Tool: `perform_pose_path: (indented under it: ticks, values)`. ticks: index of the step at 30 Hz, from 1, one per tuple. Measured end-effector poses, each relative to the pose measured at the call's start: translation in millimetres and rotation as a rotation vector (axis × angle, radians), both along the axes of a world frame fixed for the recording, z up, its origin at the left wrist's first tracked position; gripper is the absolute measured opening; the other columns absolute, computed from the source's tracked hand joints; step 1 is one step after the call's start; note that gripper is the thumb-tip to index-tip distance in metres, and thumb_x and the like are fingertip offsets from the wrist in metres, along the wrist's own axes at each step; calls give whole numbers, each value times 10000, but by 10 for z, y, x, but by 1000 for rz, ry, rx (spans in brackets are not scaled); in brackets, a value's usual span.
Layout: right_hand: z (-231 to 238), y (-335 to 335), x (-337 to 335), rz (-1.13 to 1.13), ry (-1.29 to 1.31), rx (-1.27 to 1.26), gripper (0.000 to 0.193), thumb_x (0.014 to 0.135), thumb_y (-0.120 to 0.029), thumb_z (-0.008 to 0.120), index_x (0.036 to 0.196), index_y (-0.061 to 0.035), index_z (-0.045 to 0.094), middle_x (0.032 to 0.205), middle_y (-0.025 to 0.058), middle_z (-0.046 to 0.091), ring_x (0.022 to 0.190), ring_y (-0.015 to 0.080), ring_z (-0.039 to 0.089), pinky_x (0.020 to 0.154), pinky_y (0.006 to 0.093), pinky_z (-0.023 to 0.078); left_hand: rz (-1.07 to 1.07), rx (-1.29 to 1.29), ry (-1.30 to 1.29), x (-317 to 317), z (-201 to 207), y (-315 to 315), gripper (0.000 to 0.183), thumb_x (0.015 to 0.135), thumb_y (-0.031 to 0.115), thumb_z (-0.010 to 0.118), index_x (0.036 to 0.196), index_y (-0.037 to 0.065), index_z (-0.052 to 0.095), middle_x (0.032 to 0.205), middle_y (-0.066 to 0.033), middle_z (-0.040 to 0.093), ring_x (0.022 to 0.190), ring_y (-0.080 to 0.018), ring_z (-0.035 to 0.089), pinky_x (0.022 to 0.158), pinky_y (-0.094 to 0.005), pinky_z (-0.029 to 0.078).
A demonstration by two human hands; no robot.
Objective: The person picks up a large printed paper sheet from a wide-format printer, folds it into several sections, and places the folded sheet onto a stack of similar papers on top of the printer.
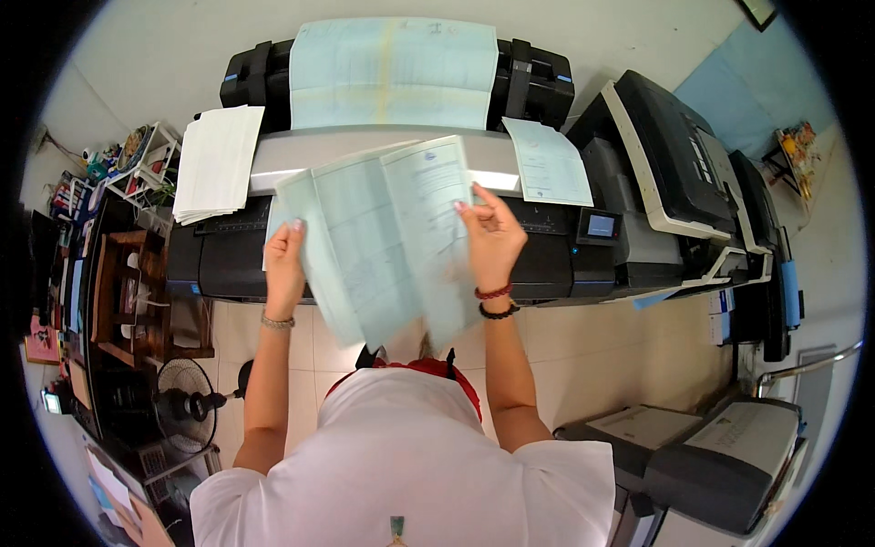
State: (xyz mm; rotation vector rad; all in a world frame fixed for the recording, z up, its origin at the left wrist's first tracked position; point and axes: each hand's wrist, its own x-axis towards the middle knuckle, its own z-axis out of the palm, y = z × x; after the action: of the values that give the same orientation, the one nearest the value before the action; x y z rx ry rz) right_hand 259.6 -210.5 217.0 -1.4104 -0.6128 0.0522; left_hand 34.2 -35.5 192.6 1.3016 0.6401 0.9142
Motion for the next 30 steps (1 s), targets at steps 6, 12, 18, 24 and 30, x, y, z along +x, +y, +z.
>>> perform_pose_path:
  ticks: [6,12,18,24,30]
  values:
    - [42,-619,776,-264,-101,-70,280,821,5,728,1090,47,665,742,-13,635,681,24,520,642,176,421,331,239,193,-824,9,839,297,991,243,565,729,115,508,635,127,371,575,7,247,489,-189,189]
    - [-202,-1162,1350,-286,-127,-118,187,842,-11,714,1012,50,665,756,-9,646,688,23,555,635,162,425,435,390,316,-1696,-44,1391,364,980,260,587,677,99,468,640,123,342,591,-5,231,508,-195,177]
    - [-619,-1275,1708,-343,-299,-234,137,815,-48,754,903,38,692,811,19,667,782,57,597,683,181,473,478,416,441,-2029,-301,1706,412,978,293,589,665,78,428,655,103,335,613,-25,244,518,-218,210]
    - [-866,-1287,1886,-83,239,-204,112,828,-67,749,912,-16,697,794,-22,653,703,48,554,654,187,428,489,471,571,-2288,-610,1961,416,990,291,567,672,77,405,661,93,335,623,-39,243,530,-216,231]
    - [-945,-1213,2101,-34,361,-297,121,827,-125,753,912,-61,696,765,-61,638,612,5,476,530,169,317,481,406,456,-2212,-660,1978,406,1007,312,525,695,65,441,676,78,363,634,-51,292,567,-221,284]
